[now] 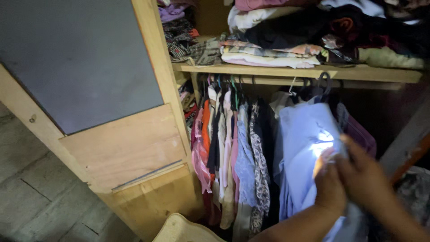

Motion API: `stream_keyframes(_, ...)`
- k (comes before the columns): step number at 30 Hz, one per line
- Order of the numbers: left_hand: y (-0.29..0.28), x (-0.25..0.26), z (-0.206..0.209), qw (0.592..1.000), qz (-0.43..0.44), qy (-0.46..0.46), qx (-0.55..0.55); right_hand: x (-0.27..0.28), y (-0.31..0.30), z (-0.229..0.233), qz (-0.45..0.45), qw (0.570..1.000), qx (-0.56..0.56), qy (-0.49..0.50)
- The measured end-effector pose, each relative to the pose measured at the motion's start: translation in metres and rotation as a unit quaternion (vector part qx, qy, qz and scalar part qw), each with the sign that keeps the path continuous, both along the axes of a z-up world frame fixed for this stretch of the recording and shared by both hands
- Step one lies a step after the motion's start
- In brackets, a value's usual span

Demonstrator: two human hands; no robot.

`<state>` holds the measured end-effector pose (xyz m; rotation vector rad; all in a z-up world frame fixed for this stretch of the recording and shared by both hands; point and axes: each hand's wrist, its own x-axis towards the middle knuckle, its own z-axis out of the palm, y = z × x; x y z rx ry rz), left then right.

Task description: The person picks up a light blue shirt, places it on a hanger, and hangs it in a wooden wardrobe. They then pick up a dark patterned shirt, hang it on a hanger, and place it in the wardrobe. Finally, they pick up a dark blue top, place it on a hanger, and hang it in the wardrobe.

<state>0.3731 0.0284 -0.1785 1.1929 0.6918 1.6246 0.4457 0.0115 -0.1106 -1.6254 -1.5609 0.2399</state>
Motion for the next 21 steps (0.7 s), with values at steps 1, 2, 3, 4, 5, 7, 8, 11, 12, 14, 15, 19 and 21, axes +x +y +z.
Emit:
stream_keyframes(1,0.014,-0.007,-0.011,0.999,0.011,0.033,-0.009,-0.012,0.012,-0.014,-0.025,1.0,-0.016,0.008)
stream_keyframes(2,0.023,-0.012,-0.018,0.997,-0.014,0.003,-0.082,-0.02,0.023,-0.027,0.025,0.997,0.069,-0.014)
stream_keyframes(3,0.03,-0.024,-0.025,0.987,-0.039,-0.028,-0.153,-0.025,0.034,-0.039,0.075,0.984,0.155,-0.036)
stream_keyframes(4,0.038,-0.034,-0.029,0.971,-0.063,-0.059,-0.223,-0.03,0.046,-0.048,0.058,0.992,0.11,-0.027)
stream_keyframes(5,0.048,-0.041,-0.029,0.965,-0.069,-0.056,-0.247,-0.037,0.058,-0.057,0.04,0.997,0.065,-0.017)
stream_keyframes(7,0.066,-0.056,-0.031,0.95,-0.081,-0.049,-0.296,-0.049,0.084,-0.068,0.02,1.0,0.0,-0.007)
stream_keyframes(8,0.076,-0.063,-0.032,0.95,-0.065,-0.055,-0.299,-0.055,0.097,-0.074,0.018,1.0,-0.019,-0.008)
stream_keyframes(11,0.103,-0.078,-0.033,0.953,-0.009,-0.036,-0.299,-0.063,0.135,-0.086,0.065,0.997,0.028,0.021)
stream_keyframes(12,0.113,-0.081,-0.03,0.957,0.017,-0.006,-0.29,-0.066,0.148,-0.089,0.09,0.993,0.063,0.035)
stream_keyframes(14,0.125,-0.088,-0.021,0.957,0.035,0.013,-0.288,-0.072,0.174,-0.09,0.06,0.997,0.039,0.042)
stream_keyframes(15,0.13,-0.089,-0.014,0.955,0.028,0.003,-0.295,-0.074,0.185,-0.087,0.045,0.998,0.027,0.045)
stream_keyframes(19,0.134,-0.094,0.017,0.959,-0.007,-0.057,-0.276,-0.078,0.219,-0.078,0.014,0.994,-0.083,0.07)
stream_keyframes(21,0.137,-0.098,0.029,0.951,-0.007,-0.032,-0.306,-0.077,0.235,-0.078,0.039,0.997,-0.036,0.052)
